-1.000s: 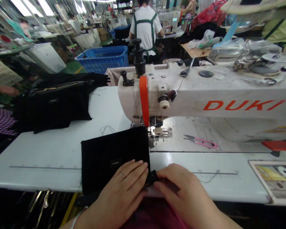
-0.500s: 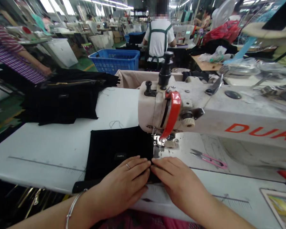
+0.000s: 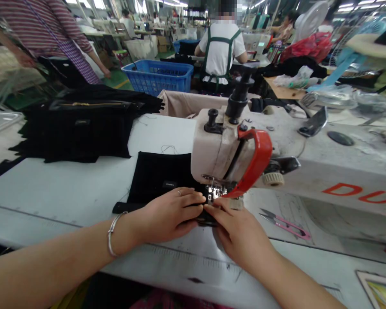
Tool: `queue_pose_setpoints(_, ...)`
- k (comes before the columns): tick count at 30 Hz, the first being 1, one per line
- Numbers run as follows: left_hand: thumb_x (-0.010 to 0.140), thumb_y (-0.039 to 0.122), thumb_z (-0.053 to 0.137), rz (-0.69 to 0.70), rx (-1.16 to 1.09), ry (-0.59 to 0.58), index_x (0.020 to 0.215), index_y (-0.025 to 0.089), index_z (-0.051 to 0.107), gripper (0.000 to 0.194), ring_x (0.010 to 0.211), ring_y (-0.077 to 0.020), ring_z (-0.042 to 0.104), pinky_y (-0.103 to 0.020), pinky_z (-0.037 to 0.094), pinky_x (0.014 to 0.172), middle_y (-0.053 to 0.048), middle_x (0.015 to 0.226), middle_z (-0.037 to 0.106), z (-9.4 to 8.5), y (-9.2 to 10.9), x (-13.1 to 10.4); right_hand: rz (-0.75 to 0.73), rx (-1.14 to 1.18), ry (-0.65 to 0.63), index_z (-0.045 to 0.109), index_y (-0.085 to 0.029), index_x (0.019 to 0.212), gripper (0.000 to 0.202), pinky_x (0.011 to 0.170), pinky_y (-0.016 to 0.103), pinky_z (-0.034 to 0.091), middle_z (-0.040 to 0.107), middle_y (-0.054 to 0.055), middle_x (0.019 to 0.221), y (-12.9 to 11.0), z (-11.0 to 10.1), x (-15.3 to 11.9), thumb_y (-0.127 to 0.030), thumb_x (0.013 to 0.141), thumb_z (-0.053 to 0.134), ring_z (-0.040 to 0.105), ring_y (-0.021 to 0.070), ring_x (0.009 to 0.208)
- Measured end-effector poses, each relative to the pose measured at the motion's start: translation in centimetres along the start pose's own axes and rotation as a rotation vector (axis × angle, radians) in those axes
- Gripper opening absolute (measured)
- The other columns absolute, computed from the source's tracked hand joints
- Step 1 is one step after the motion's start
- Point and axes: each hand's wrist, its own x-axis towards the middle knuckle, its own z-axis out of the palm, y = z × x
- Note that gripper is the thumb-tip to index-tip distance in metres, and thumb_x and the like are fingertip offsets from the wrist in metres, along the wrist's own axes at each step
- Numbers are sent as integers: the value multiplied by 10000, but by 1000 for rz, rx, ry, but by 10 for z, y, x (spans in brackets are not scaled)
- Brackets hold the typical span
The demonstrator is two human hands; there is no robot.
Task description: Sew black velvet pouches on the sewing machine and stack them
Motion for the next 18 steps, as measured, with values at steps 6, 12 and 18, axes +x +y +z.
queue_pose_setpoints(6,941,317,558,51,42,21,1171,136,616,299,1217,-234,553,-390,407,1101,-128,1289,607,1,-18,11,104,-70,0,578,-182,1278,483,852,487,541,632,137,1140,1,5,6,-81,815,483,607,309,1012)
queue_pose_setpoints(12,979,314,542,103,61,67,1196,196,635,264,1191,-230,565,-415,434,1065,-79,1196,669,-4,-39,6,28,-25,230,594,-167,1223,378,843,438,524,622,132,1112,7,2,-3,-101,868,483,579,282,1021)
queue_pose_setpoints(18,978,248,546,-24,-80,144,1154,206,676,223,1048,-185,638,-361,521,954,-64,1117,699,-3,-42,-2,86,-214,297,643,-182,845,133,762,415,467,631,88,829,16,-8,-1,-212,924,540,549,262,838)
